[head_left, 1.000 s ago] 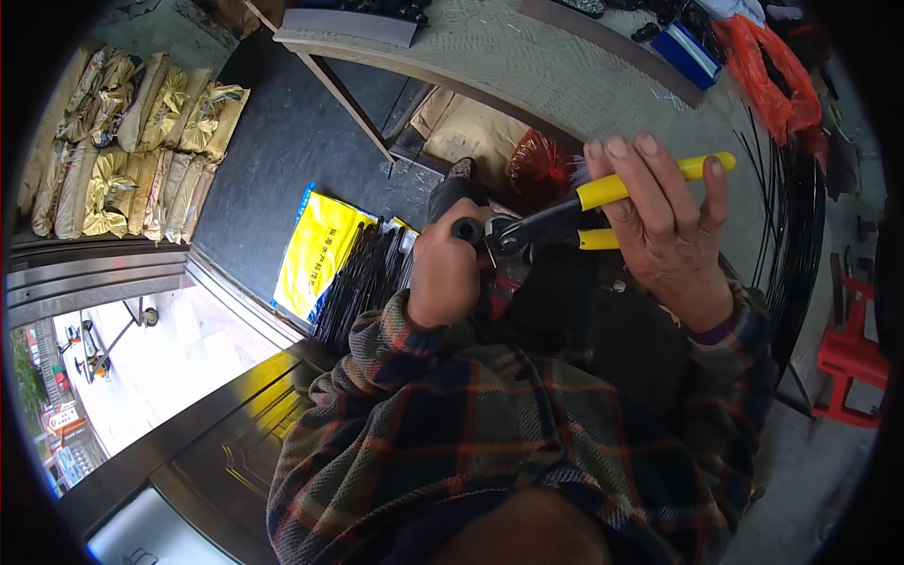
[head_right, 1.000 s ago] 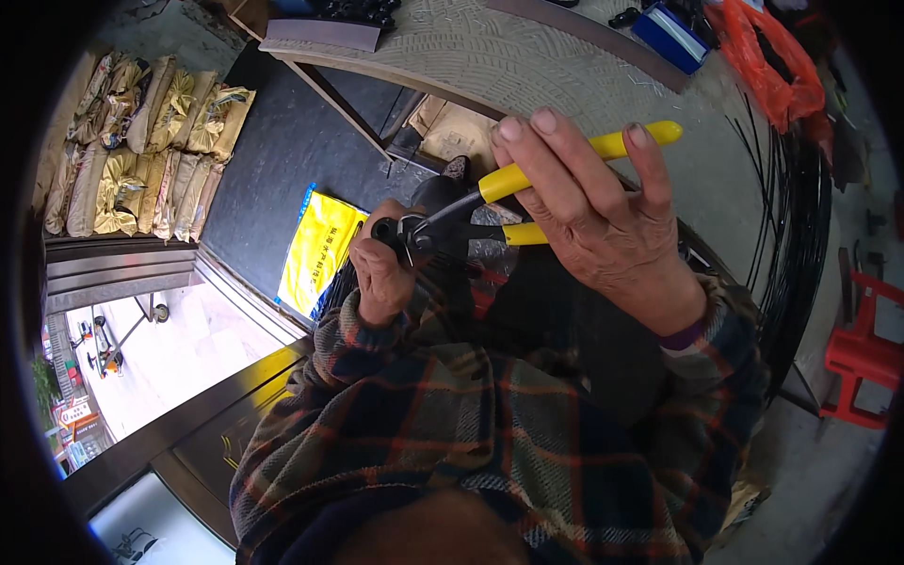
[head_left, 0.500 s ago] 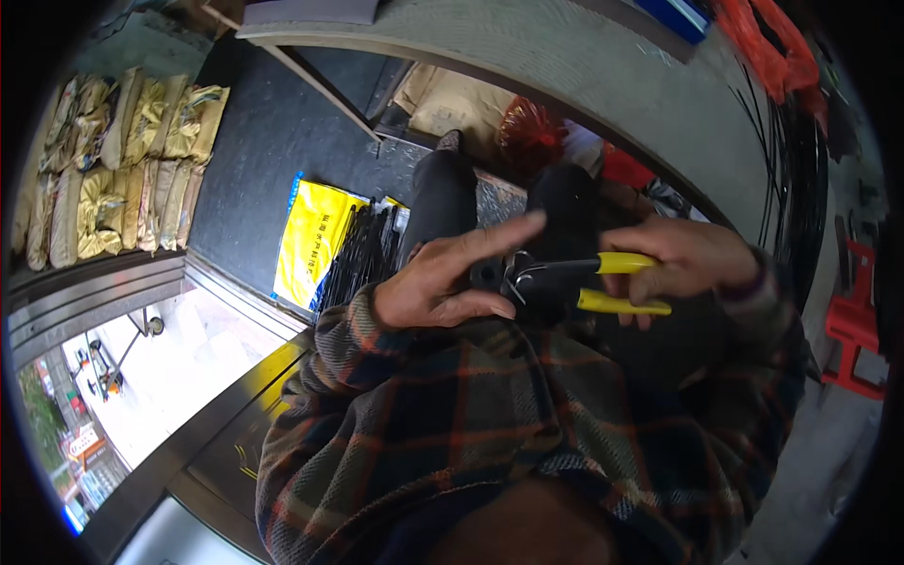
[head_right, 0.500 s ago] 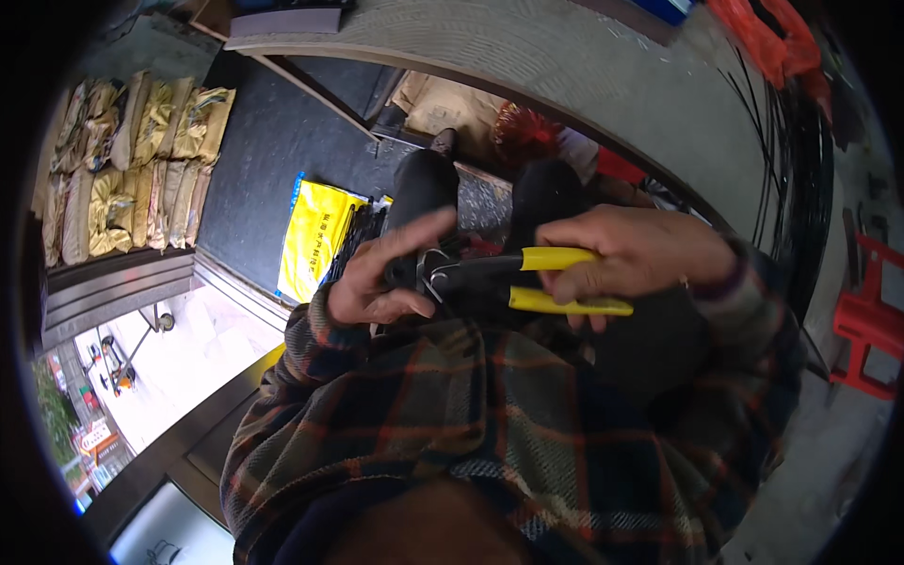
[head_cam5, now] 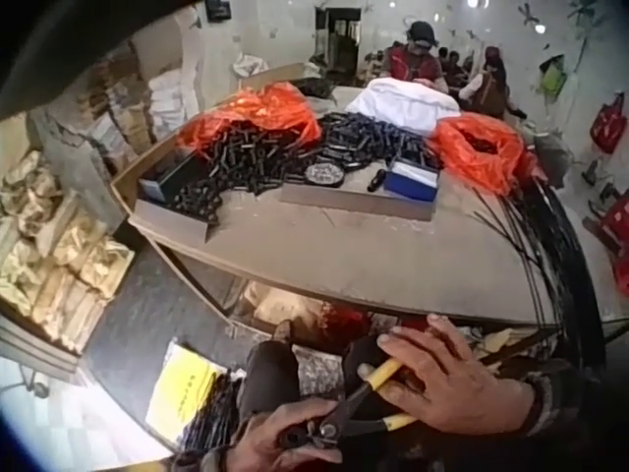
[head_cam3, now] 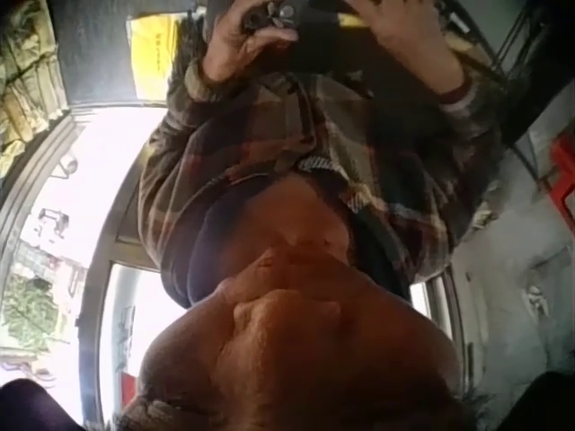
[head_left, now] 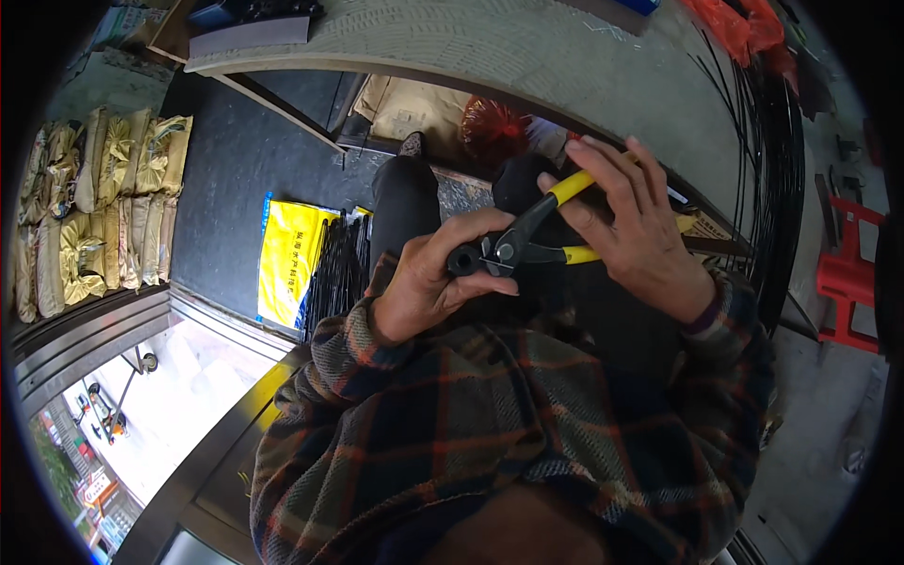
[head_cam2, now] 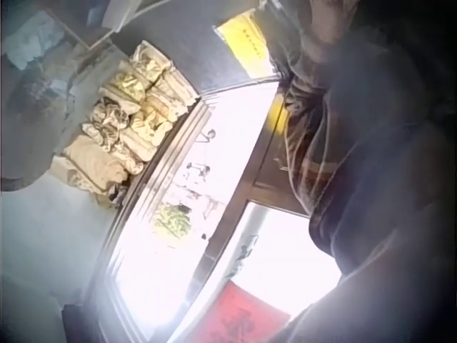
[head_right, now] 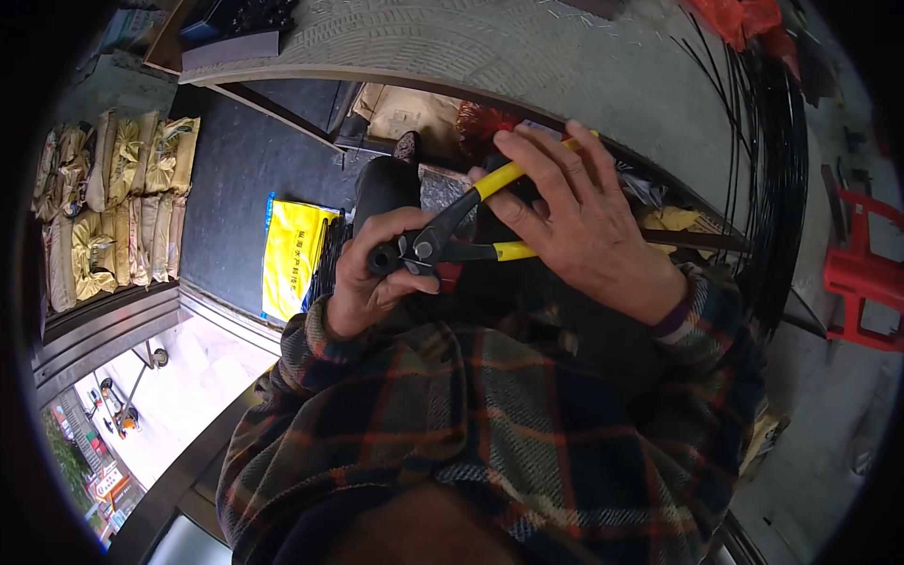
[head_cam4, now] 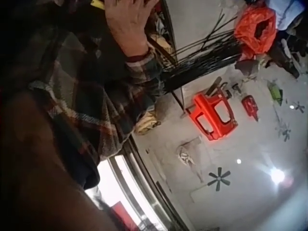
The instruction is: The recorder is assembling wire harnesses by inserting bundles of black wires into plastic connectors and trimming them with a tool.
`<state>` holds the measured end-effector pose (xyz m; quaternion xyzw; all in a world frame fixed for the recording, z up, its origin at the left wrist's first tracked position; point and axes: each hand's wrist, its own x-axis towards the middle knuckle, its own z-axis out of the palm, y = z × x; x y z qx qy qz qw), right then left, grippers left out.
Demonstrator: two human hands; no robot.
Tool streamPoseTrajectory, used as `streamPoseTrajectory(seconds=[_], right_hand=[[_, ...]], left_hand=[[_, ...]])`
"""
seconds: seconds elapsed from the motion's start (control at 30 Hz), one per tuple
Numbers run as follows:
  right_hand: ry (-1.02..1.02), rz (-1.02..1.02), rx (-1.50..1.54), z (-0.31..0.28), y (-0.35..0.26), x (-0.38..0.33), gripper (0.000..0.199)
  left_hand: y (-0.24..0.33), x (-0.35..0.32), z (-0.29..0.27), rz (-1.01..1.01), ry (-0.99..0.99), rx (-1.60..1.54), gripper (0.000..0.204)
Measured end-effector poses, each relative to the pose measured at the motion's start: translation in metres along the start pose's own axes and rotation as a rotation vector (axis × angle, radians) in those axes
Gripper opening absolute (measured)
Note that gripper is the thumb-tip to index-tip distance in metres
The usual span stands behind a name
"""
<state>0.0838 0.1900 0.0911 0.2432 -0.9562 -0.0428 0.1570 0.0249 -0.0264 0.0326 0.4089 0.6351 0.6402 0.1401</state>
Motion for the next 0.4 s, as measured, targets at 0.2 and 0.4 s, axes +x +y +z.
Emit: streamPoseTrajectory(seconds=[0.2, 0.4], right_hand=[[-0.433, 0.103, 0.810, -0.001, 0.023, -0.014, 0.025], [-0.948, 0.262, 1.774, 0.002, 0.033, -0.014, 0.065]], left_hand=[[0.001, 0.008, -0.010, -0.028, -0.198, -0.108, 0.054], [-0.004, 0.011, -0.022, 0.000, -0.405, -0.171, 0.057]])
